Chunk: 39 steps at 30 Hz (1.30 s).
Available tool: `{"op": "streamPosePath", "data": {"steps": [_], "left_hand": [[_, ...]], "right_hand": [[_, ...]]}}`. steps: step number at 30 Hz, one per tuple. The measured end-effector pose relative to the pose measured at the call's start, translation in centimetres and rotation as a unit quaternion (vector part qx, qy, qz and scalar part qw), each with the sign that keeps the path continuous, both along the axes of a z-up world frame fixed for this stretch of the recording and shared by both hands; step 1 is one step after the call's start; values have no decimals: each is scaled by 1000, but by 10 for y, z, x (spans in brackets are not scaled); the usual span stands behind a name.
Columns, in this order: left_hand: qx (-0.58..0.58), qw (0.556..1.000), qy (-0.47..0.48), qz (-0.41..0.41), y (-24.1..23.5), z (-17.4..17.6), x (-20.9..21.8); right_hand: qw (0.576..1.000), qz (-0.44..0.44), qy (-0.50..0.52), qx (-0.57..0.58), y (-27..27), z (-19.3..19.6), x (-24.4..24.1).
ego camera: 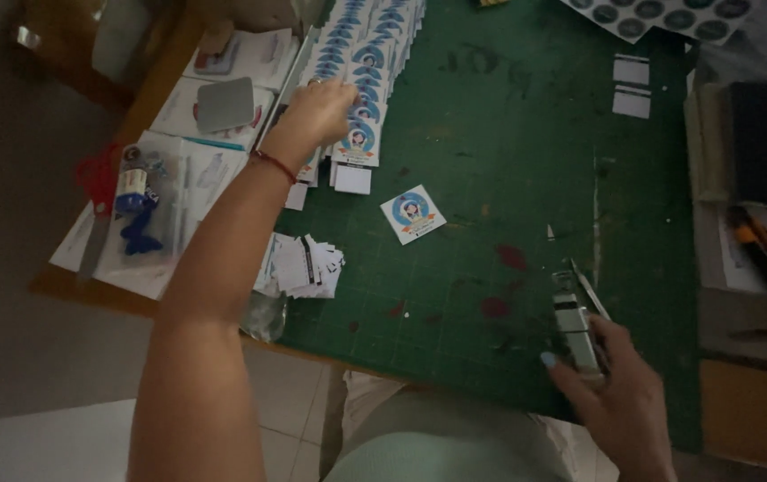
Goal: Stapling printed cards onto small stacks of paper strips to assemble mini calendars or labels.
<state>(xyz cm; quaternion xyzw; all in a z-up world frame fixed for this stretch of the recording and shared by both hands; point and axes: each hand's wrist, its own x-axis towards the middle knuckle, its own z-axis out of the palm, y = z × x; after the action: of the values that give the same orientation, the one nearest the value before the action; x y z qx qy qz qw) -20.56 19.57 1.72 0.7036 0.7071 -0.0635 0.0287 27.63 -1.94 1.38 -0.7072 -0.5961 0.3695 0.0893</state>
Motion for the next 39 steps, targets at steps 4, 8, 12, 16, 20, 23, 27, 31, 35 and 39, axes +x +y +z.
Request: {"op": "streamPosePath", "data": {"steps": [4, 8, 12, 16, 20, 23, 27, 31, 35, 39], "left_hand": [[-24, 1000, -17, -4, 12, -1, 6], [-63, 997, -46, 27, 16, 3, 13], [-99, 993, -59, 36, 15, 9, 19], [-80, 994, -80, 7, 17, 7, 24], [-37, 994, -90, -51, 13, 4, 41], [-22, 990, -79, -117, 18, -4, 56], [-4, 978, -81, -192, 24, -5, 89], [2, 969, -90, -232, 44, -1, 132], [-10, 969, -75, -236, 62, 9, 182], [52, 950, -86, -294, 110, -32, 217]], "right_hand": [[998, -51, -46, 11, -1, 24, -2], [992, -103, -62, 24, 0, 50, -7], [982, -147, -102, 61, 6, 76, -24], [978, -98, -145, 111, 39, 25, 25], [949, -47, -294, 107, 71, -13, 50], [935, -10, -318, 160, 83, -41, 77], [930, 24, -336, 148, 75, -19, 65], [807, 79, -512, 283, 63, -35, 71], [888, 210, -384, 139, 59, -34, 47], [799, 259, -394, 373, 69, -135, 87]]}}
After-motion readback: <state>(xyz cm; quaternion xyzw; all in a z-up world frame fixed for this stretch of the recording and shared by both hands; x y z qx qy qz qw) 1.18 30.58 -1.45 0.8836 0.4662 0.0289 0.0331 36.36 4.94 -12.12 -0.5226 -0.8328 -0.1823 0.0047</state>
